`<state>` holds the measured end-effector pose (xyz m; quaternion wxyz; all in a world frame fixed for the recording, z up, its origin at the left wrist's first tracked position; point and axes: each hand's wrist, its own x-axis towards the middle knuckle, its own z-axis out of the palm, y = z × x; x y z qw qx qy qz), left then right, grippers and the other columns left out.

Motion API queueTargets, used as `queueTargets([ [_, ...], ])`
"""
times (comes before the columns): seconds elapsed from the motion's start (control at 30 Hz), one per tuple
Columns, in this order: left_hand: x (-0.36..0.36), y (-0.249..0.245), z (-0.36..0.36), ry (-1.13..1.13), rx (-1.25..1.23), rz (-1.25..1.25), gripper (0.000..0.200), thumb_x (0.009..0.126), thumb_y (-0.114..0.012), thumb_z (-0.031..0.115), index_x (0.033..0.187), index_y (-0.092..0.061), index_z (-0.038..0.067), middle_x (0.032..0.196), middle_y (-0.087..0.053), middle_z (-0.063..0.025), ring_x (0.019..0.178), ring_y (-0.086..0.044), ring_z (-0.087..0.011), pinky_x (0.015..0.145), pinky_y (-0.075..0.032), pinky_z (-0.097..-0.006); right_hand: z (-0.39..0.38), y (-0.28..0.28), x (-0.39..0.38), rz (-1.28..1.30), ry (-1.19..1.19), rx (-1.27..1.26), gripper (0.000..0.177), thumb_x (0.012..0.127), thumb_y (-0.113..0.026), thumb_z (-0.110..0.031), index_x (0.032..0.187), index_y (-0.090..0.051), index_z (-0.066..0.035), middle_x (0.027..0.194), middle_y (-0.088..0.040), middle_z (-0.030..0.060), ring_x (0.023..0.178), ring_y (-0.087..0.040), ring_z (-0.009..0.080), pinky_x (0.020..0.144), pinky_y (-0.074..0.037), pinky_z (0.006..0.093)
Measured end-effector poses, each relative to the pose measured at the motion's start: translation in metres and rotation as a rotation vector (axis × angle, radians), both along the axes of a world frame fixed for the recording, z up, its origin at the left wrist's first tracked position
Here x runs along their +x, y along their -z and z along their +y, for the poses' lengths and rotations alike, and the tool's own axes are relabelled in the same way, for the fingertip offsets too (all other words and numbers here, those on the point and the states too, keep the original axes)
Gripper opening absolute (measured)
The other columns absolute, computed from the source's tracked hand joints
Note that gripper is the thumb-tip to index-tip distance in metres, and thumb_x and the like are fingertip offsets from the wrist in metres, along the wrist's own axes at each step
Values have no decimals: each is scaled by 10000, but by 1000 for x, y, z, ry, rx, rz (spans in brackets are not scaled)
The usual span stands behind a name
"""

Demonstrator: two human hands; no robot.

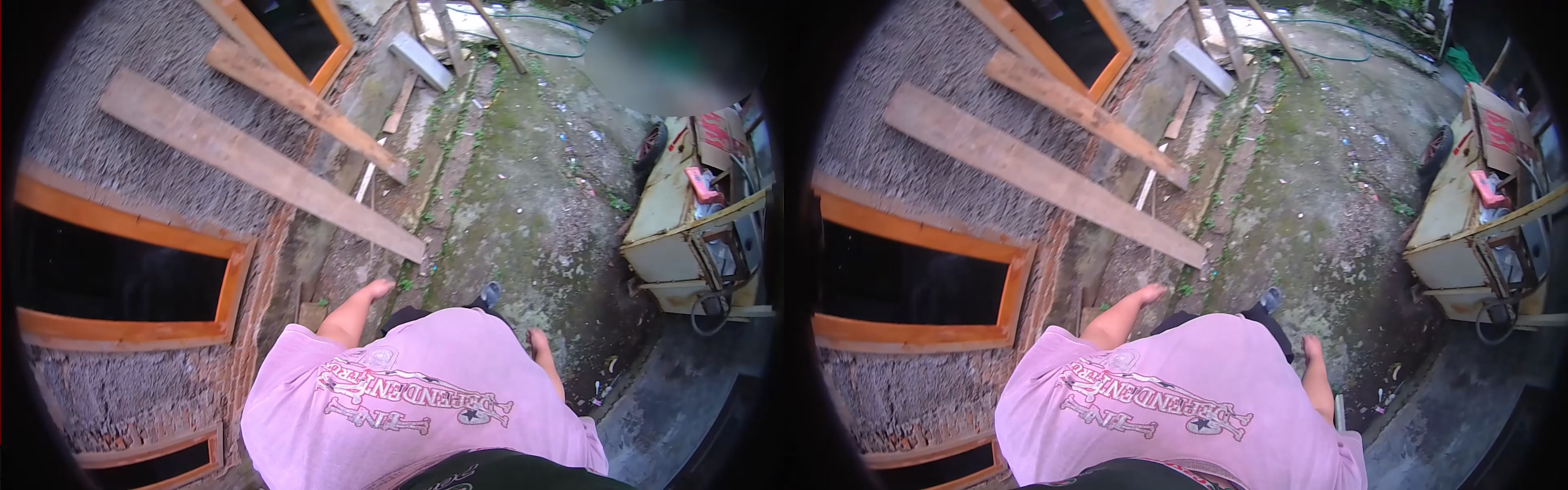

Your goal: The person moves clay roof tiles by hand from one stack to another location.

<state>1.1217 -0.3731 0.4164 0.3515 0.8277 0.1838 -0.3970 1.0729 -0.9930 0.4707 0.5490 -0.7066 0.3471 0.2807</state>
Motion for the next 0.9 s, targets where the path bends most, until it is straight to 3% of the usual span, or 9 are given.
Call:
queueTargets([
  [0.03,4,-27,-15,143,22,87,621,955,-527,486,1332,-588,-4,1442,-499,-249,1354,-478,-365,1107,-392,-428,-26,55,25,-10,8,0,167,889,-587,-245,820,-625,-98,692,-544,27,609,-477,150,554,-379,341],
  [0.1,5,-42,-45,33,48,181,574,959,-543,446,1296,-615,-13,1390,-564,-226,1280,-542,-351,1048,-434,-446,-45,15,101,-71,45,-10,155,901,-532,-228,765,-521,-155,667,-454,-42,603,-443,92,555,-347,286],
  [0.13,-3,-42,-59,-245,-54,87,369,968,-550,398,1055,-717,81,863,-665,-35,754,-575,-185,608,-436,-365,-56,6,133,-149,95,57,127,902,-536,-222,802,-550,-146,697,-486,-45,623,-456,85,560,-349,280],
  [0.3,10,-5,-86,-294,-354,152,348,998,-504,359,1129,-676,86,927,-688,-36,780,-609,-180,646,-473,-367,-75,-55,261,-341,80,2,378,930,-585,-242,1262,-627,-65,1045,-680,32,886,-621,125,730,-468,276],
  [0.6,116,30,-88,-399,-489,361,312,1004,-494,354,1028,-669,98,782,-616,-20,674,-555,-156,616,-454,-363,-54,-160,417,-381,-267,152,468,990,-548,-235,1411,-495,-37,1289,-645,89,1142,-622,198,935,-455,346],
  [0.7,195,37,-105,-448,-514,436,306,1002,-498,355,1012,-668,102,765,-602,-14,665,-546,-153,609,-449,-364,-77,-129,474,-411,-295,180,474,989,-553,-244,1411,-493,-37,1288,-642,106,1153,-623,213,939,-468,358],
  [0.77,263,-3,-123,-523,-140,196,300,985,-525,383,943,-649,113,774,-579,-12,669,-538,-149,572,-431,-359,-104,-84,502,-309,-109,188,478,980,-554,-240,1412,-498,-43,1270,-645,109,1111,-642,224,909,-486,350],
  [0.83,333,-4,-125,-492,-173,196,362,968,-543,427,1061,-665,99,903,-632,-42,683,-538,-169,536,-414,-378,-136,-30,505,-239,91,161,461,959,-568,-238,1377,-526,-50,1193,-648,102,1016,-650,215,845,-499,334],
  [0.9,404,-7,-134,-425,-195,156,397,962,-551,432,1089,-685,81,934,-661,-67,699,-553,-189,542,-424,-403,-197,83,480,-124,181,176,301,940,-561,-296,1094,-642,-51,832,-622,56,682,-566,142,546,-415,327],
])
